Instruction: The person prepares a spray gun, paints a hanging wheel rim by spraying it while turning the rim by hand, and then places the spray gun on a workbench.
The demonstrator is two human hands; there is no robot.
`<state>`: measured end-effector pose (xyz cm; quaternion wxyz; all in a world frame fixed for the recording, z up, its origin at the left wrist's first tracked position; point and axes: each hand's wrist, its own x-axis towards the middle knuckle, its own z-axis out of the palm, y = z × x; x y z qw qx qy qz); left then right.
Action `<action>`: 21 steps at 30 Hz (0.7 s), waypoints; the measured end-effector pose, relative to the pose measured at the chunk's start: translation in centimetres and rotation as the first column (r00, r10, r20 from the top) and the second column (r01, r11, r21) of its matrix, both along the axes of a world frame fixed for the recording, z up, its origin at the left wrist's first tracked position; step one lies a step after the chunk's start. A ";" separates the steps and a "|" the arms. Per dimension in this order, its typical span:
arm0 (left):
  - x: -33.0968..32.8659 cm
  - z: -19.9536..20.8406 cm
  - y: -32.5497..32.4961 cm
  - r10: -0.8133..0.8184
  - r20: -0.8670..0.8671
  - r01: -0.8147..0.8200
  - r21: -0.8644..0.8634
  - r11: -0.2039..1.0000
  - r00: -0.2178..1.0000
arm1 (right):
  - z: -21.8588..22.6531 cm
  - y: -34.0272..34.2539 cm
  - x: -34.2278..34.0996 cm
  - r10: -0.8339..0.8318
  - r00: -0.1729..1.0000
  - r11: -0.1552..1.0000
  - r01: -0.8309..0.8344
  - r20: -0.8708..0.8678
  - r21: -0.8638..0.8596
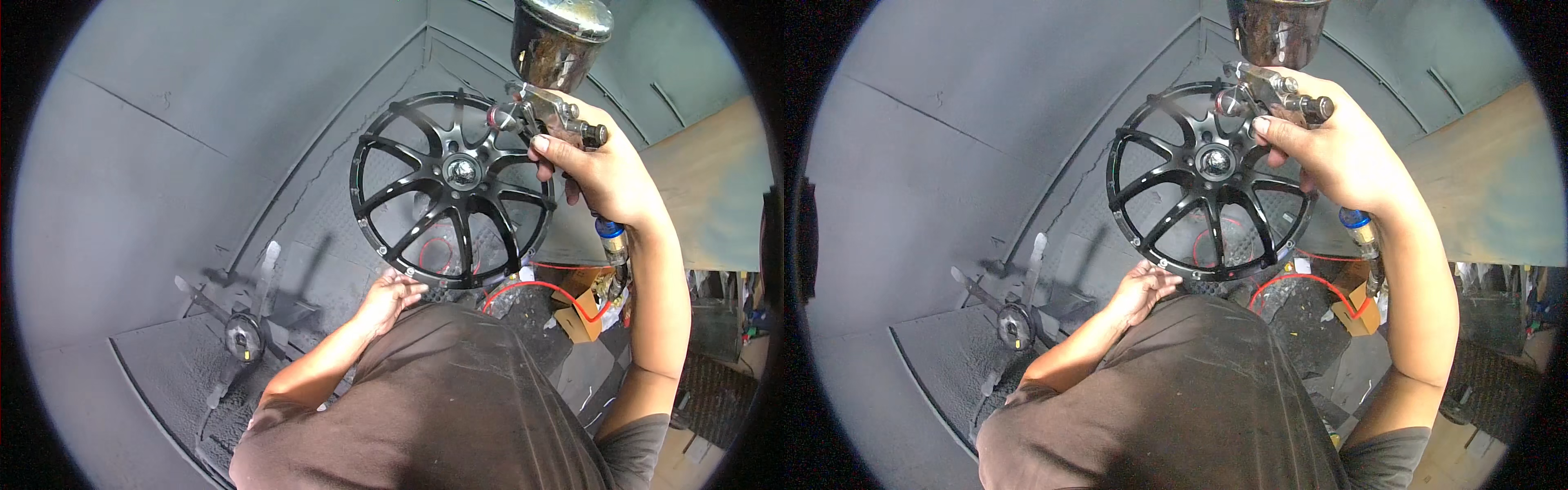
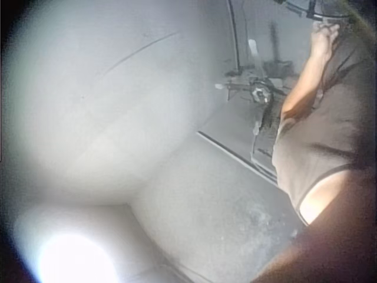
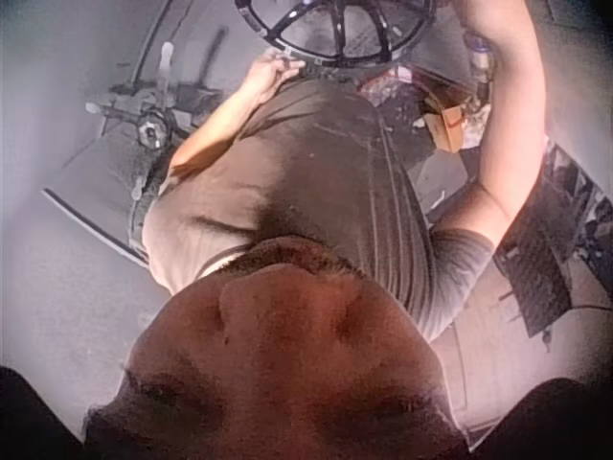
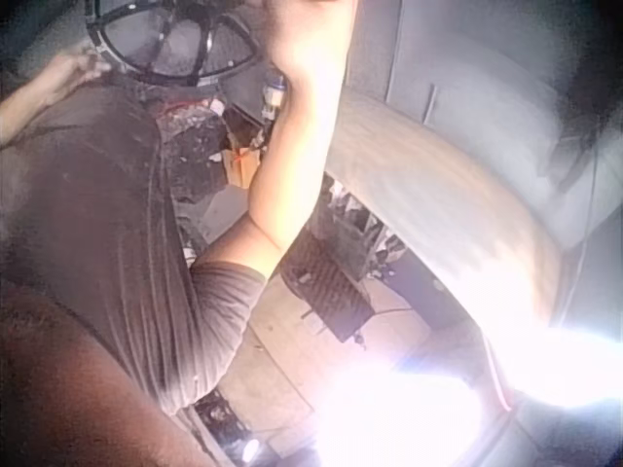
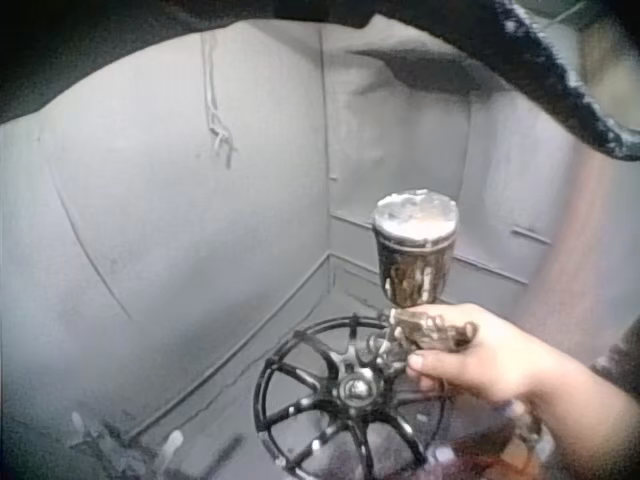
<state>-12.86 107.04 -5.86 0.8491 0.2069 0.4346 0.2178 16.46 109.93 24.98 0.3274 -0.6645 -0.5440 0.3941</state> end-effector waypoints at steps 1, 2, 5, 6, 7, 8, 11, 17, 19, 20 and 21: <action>-0.3 -0.1 0.0 0.002 0.001 -0.002 0.001 1.000 1.000 | 0.0 -0.1 0.0 -0.012 1.000 1.000 0.011 0.025 0.021; -0.5 0.0 0.1 -0.055 -0.003 0.055 0.017 0.998 0.998 | 0.1 -0.2 0.0 -0.010 1.000 1.000 0.009 0.026 0.023; -0.8 0.3 0.3 -0.037 -0.023 0.038 0.043 0.998 0.999 | 0.2 -0.6 0.4 -0.024 0.999 0.997 0.026 -0.030 0.069; -1.0 0.4 0.7 0.036 -0.038 -0.034 0.055 0.998 0.999 | 0.3 -0.5 0.5 -0.014 0.999 0.998 0.017 -0.049 0.058; -1.3 0.1 1.2 0.035 -0.037 -0.033 0.057 0.998 0.999 | 0.4 -0.5 0.6 -0.004 0.998 0.999 0.007 -0.067 0.046; -1.6 -0.7 1.8 0.109 -0.015 -0.108 0.085 0.990 0.994 | 0.5 -0.6 0.3 -0.017 0.997 0.999 0.021 -0.073 0.048; -2.1 -0.7 3.7 0.225 0.050 -0.230 0.138 0.963 0.973 | 0.6 -0.1 -0.1 0.015 1.000 1.000 -0.015 -0.021 0.012; -2.5 0.4 4.3 0.160 -0.018 -0.153 0.188 0.970 0.987 | 0.0 -0.3 0.1 0.010 0.993 0.999 -0.016 0.122 0.051; -2.3 0.4 3.8 0.163 -0.016 -0.158 0.164 0.974 0.987 | 0.0 -0.3 0.1 -0.017 0.987 0.998 0.007 0.163 0.064; -2.1 0.4 3.5 0.164 -0.014 -0.160 0.140 0.977 0.986 | 0.1 -0.2 -0.1 -0.020 0.986 0.998 0.009 0.167 0.065; -2.0 0.5 3.3 0.165 -0.014 -0.162 0.137 0.977 0.986 | 0.2 -0.1 -0.4 -0.021 0.985 0.998 0.010 0.172 0.066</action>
